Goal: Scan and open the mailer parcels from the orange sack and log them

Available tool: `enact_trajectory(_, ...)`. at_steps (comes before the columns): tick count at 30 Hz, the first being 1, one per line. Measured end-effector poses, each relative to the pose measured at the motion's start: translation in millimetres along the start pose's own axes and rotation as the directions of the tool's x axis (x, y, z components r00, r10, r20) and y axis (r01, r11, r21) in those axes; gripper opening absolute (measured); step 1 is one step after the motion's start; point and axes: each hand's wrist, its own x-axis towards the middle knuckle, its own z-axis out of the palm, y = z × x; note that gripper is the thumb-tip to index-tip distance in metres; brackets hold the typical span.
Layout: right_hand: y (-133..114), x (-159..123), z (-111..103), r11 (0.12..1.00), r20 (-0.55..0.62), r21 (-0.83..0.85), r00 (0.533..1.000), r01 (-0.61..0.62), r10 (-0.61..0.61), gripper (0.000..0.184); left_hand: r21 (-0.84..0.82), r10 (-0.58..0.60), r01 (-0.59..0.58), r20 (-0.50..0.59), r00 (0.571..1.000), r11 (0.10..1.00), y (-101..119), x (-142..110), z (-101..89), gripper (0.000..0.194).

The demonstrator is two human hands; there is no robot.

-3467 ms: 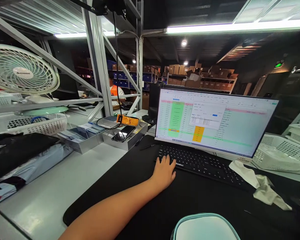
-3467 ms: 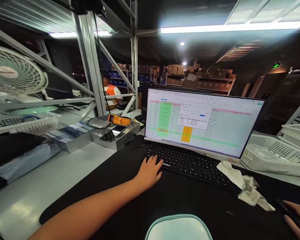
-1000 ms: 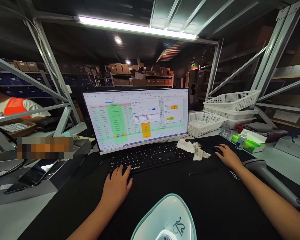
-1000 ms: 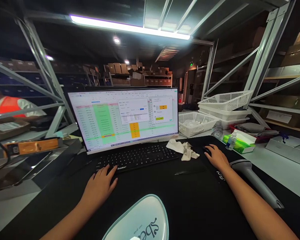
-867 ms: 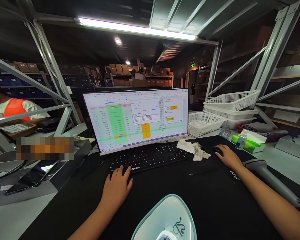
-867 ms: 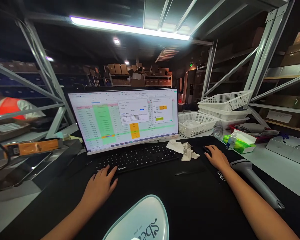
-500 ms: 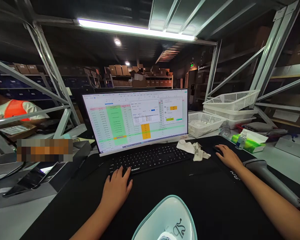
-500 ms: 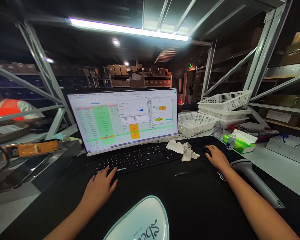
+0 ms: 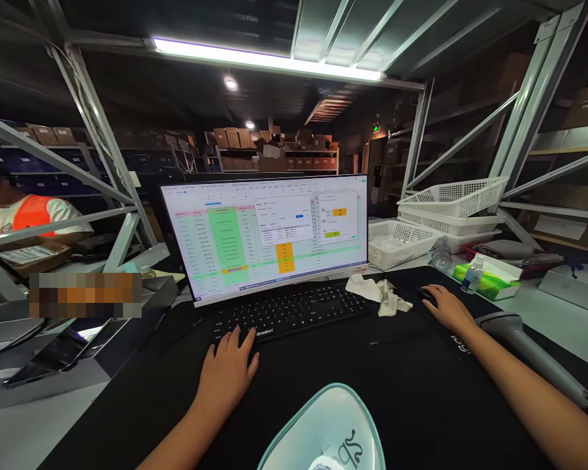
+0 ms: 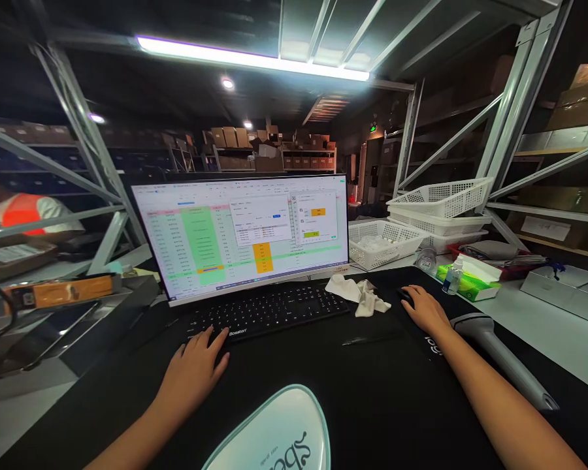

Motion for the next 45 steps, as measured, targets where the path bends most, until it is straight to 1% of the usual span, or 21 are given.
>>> enact_trajectory(11, 0, 0, 0, 1.000, -0.002, 0.011, 1.000, -0.003, 0.003, 0.040, 0.008, -0.001, 0.001, 0.014, 1.000, 1.000, 0, 0, -2.6, 0.051)
enact_trajectory(16, 0, 0, 0, 1.000, -0.012, 0.015, 1.000, -0.010, 0.010, 0.037, 0.003, 0.001, -0.001, -0.005, 1.000, 1.000, -1, 0, 2.4, 0.051)
enact_trajectory(20, 2, 0, 1, 1.000, -0.016, 0.013, 1.000, -0.018, 0.018, 0.036, -0.004, -0.001, 0.001, 0.002, 1.000, 1.000, -2, 1, 5.2, 0.051)
enact_trajectory(29, 6, 1, 5, 1.000, -0.013, 0.002, 1.000, -0.024, 0.024, 0.037, 0.000, -0.007, 0.007, 0.009, 1.000, 1.000, 1, -1, -2.0, 0.051)
enact_trajectory(34, 6, -1, 6, 0.999, -0.015, -0.005, 0.999, -0.037, 0.037, 0.038, -0.004, -0.006, 0.007, 0.003, 1.000, 1.000, 1, -1, -2.2, 0.051)
enact_trajectory(45, 3, -1, 2, 0.999, 0.012, -0.012, 0.999, -0.039, 0.039, 0.040, 0.015, -0.013, 0.013, 0.020, 1.000, 1.000, 2, -1, -5.2, 0.051)
